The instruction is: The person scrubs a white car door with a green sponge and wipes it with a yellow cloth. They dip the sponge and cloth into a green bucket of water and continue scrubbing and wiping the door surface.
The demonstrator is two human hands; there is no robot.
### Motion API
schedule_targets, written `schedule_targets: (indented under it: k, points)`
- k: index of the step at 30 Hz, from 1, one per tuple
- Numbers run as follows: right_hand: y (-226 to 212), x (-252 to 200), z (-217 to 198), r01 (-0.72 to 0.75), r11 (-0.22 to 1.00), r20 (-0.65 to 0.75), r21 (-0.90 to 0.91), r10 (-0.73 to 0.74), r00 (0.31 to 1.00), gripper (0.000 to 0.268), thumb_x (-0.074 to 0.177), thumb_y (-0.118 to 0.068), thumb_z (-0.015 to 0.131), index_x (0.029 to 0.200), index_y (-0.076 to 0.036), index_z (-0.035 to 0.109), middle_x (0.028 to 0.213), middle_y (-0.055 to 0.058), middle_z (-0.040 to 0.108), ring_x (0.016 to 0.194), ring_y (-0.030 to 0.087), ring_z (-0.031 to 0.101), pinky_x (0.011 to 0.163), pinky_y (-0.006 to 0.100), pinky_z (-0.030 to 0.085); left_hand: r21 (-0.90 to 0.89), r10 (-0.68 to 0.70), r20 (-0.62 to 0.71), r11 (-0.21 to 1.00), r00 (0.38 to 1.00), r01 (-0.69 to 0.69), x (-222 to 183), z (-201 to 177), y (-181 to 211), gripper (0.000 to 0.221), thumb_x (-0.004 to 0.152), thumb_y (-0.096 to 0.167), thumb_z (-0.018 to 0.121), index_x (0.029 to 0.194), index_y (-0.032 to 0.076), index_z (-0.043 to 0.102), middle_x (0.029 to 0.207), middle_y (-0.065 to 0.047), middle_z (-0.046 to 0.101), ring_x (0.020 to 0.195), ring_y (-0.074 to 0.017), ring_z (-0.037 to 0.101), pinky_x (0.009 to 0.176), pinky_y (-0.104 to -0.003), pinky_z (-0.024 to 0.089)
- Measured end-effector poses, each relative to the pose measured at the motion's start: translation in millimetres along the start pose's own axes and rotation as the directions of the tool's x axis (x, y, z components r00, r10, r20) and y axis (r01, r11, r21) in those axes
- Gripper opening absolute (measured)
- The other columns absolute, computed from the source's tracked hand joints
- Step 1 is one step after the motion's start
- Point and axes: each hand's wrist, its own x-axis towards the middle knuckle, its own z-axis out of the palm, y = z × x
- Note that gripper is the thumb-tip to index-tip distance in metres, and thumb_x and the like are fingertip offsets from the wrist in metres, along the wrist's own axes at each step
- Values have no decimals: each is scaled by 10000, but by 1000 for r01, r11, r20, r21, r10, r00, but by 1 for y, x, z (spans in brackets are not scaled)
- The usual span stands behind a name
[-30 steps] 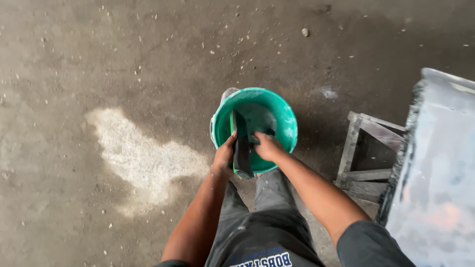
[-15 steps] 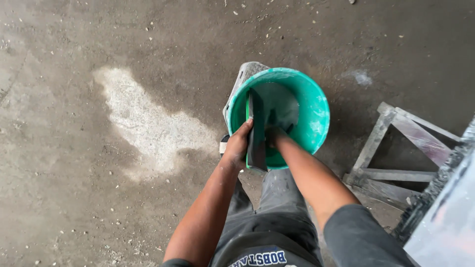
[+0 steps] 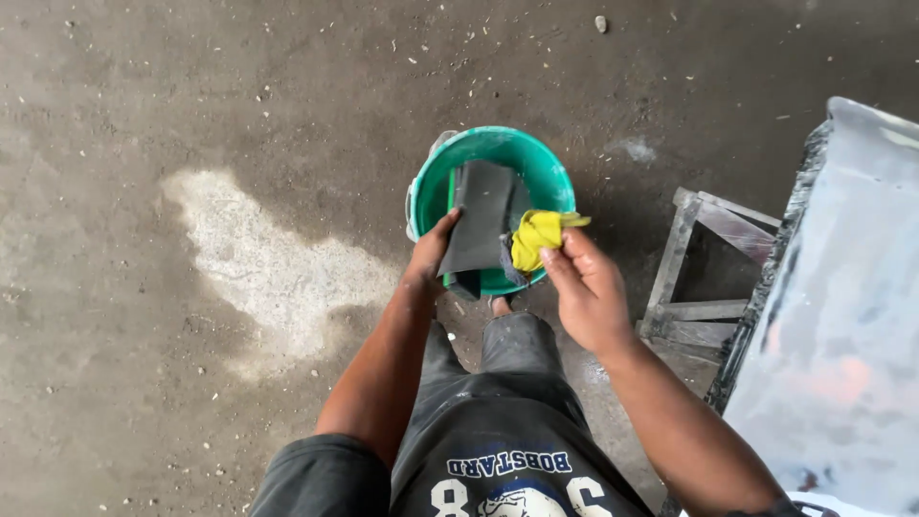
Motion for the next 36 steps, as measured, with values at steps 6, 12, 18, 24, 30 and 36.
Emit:
schedule_targets:
  k: [6, 12, 18, 24, 30, 36]
  points:
    - [-18, 7, -16, 69, 983, -72, 168, -57, 996, 202, 1103, -71, 534, 1244, 39, 627, 1145, 21, 668, 1074, 61, 584, 978, 244, 469, -165, 30, 178, 986, 984, -1, -9, -20, -1, 575, 992, 451, 559, 1376, 24, 591, 1250, -164, 703, 1042, -282, 712, 919, -419, 577]
    - [-35, 7, -19, 124, 930, -167, 346, -70, 984, 217, 1087, -51, 522, 1268, 35, 606, 1197, 72, 680, 1125, 126, 630, 1027, 295, 494, -192, 57, 274, 981, 960, -3, -32, 4, 19, 622, 1021, 475, 507, 1420, 1, 560, 1299, -198, 695, 1113, -336, 705, 970, -449, 582]
    - [-62, 7, -22, 154, 913, -175, 378, -93, 980, 248, 1094, -54, 523, 1313, 41, 588, 1234, 109, 673, 1147, 172, 645, 1027, 337, 512, -233, 53, 547, 968, 835, 91, -33, 11, 29, 650, 1019, 553, 475, 1409, 40, 563, 1175, -283, 705, 998, -405, 699, 900, -504, 584]
    - [-77, -3, -1, 160, 851, -165, 500, -87, 982, 266, 1070, -53, 522, 1312, 38, 587, 1262, 115, 672, 1189, 185, 642, 1067, 348, 488, -138, 7, 356, 989, 934, 46, -32, 35, 27, 627, 1014, 544, 521, 1345, 15, 587, 1128, -196, 700, 962, -344, 725, 850, -502, 588]
    - [24, 35, 27, 100, 907, -325, 409, 42, 945, 221, 1057, -151, 644, 1225, -11, 605, 1145, 122, 679, 1039, 199, 635, 921, 368, 515, -227, 65, 354, 974, 933, 19, -14, 54, 6, 505, 1044, 459, 536, 1244, 11, 654, 1142, -143, 730, 982, -258, 705, 896, -395, 571]
    - [94, 73, 47, 93, 833, -392, -545, -352, 850, 399, 946, -327, 741, 1161, -17, 610, 1075, 185, 664, 963, 353, 669, 790, 414, 525, -140, 52, 340, 990, 939, -4, -49, 72, 6, 441, 1016, 423, 530, 1230, 59, 657, 1091, -102, 741, 948, -229, 715, 861, -370, 575]
